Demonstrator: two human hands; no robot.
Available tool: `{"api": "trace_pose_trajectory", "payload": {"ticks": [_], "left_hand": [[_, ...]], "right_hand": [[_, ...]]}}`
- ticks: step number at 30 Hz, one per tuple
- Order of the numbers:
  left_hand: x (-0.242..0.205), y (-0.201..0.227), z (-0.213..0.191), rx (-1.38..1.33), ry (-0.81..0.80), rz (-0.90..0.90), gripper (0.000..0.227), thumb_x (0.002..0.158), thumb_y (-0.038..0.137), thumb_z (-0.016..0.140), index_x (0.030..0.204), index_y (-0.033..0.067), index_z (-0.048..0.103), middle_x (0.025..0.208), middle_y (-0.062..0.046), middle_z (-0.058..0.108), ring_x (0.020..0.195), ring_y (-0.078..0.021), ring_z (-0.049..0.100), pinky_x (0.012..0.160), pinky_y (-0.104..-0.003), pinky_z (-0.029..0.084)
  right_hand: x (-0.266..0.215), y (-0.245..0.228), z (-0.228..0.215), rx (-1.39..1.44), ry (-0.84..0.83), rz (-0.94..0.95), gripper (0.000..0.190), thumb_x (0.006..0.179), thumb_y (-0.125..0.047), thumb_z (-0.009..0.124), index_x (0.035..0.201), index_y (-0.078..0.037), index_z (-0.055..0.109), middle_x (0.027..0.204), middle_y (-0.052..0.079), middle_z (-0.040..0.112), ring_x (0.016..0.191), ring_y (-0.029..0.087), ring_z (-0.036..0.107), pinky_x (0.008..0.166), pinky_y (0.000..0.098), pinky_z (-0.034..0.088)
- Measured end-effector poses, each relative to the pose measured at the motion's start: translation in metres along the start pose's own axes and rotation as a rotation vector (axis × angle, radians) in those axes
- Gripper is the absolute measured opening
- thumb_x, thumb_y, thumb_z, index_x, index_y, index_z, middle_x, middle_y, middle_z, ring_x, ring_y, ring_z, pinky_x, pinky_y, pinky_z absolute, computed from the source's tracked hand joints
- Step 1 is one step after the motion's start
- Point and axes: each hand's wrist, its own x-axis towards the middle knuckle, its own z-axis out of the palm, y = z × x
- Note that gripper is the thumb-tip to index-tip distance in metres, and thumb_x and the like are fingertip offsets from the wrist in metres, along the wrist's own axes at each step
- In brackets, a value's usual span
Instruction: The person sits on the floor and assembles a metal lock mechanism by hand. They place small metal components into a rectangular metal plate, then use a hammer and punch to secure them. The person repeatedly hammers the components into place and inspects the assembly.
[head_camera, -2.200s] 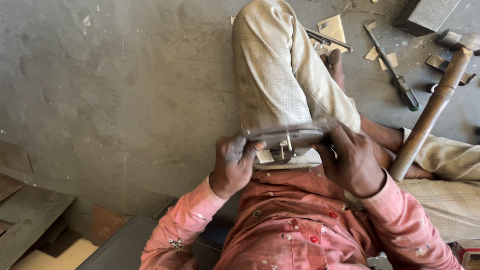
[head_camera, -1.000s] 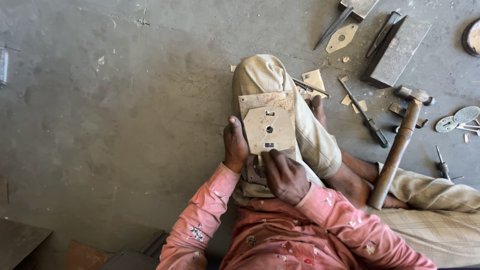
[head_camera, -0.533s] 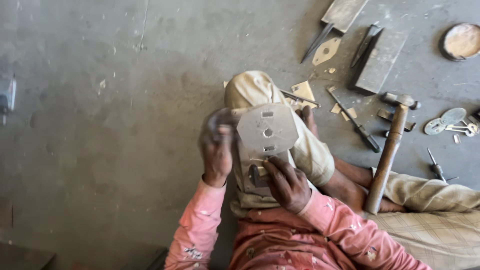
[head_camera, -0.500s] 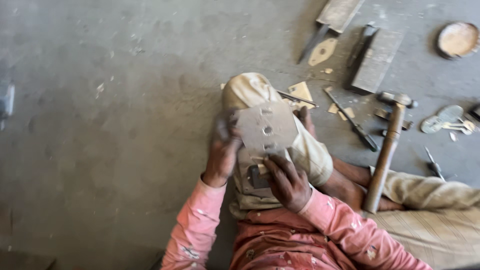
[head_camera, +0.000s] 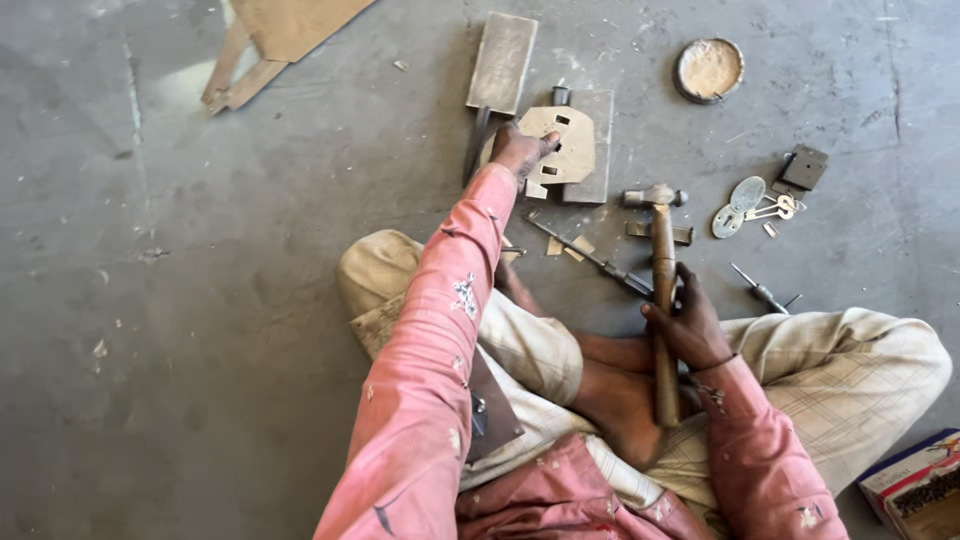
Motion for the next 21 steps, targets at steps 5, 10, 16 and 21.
{"api": "trace_pose_trajectory", "payload": {"ticks": [5,10,16,21], "left_hand": [[0.022,-0.005,0.020,0.133,0.016,-0.037,0.071,0.074,0.019,0.088,0.134,-0.0008,0.054,0.119,-0.016,0.072,0.104,-0.0251,0.070,0.091,-0.039,0.057],[0.031,-0.002,0.045,0.221,0.042,-0.111,0.074,0.078,0.016,0.084,0.140,-0.0014,0.046,0.124,-0.018,0.069,0.108,-0.0268,0.069,0.095,-0.040,0.055],[0.026,0.010,0.060,0.291,0.026,-0.186,0.079,0.083,0.012,0.078,0.148,-0.0021,0.036,0.130,-0.021,0.064,0.113,-0.0290,0.067,0.101,-0.042,0.052],[0.026,0.012,0.057,0.320,0.039,-0.225,0.082,0.087,0.009,0.074,0.154,-0.0026,0.027,0.135,-0.023,0.060,0.117,-0.0307,0.066,0.105,-0.044,0.050]], "right_hand": [[-0.003,-0.004,-0.008,0.516,-0.060,0.134,0.086,0.084,-0.001,0.068,0.163,-0.008,0.035,0.096,0.007,0.064,0.070,0.017,0.061,0.056,0.0322,0.052],[0.005,-0.045,-0.017,-0.191,0.182,-0.310,0.087,0.083,-0.004,0.079,0.159,-0.002,0.036,0.109,0.017,0.067,0.077,0.025,0.063,0.067,0.0384,0.053],[0.024,-0.065,-0.007,-0.270,0.392,-0.500,0.075,0.095,-0.004,0.073,0.161,-0.005,0.038,0.131,0.023,0.062,0.106,0.036,0.066,0.088,0.0444,0.057],[0.041,-0.064,0.002,-0.239,0.263,-0.415,0.069,0.093,0.001,0.068,0.157,-0.005,0.041,0.119,0.023,0.062,0.093,0.036,0.066,0.076,0.0445,0.056]]}}
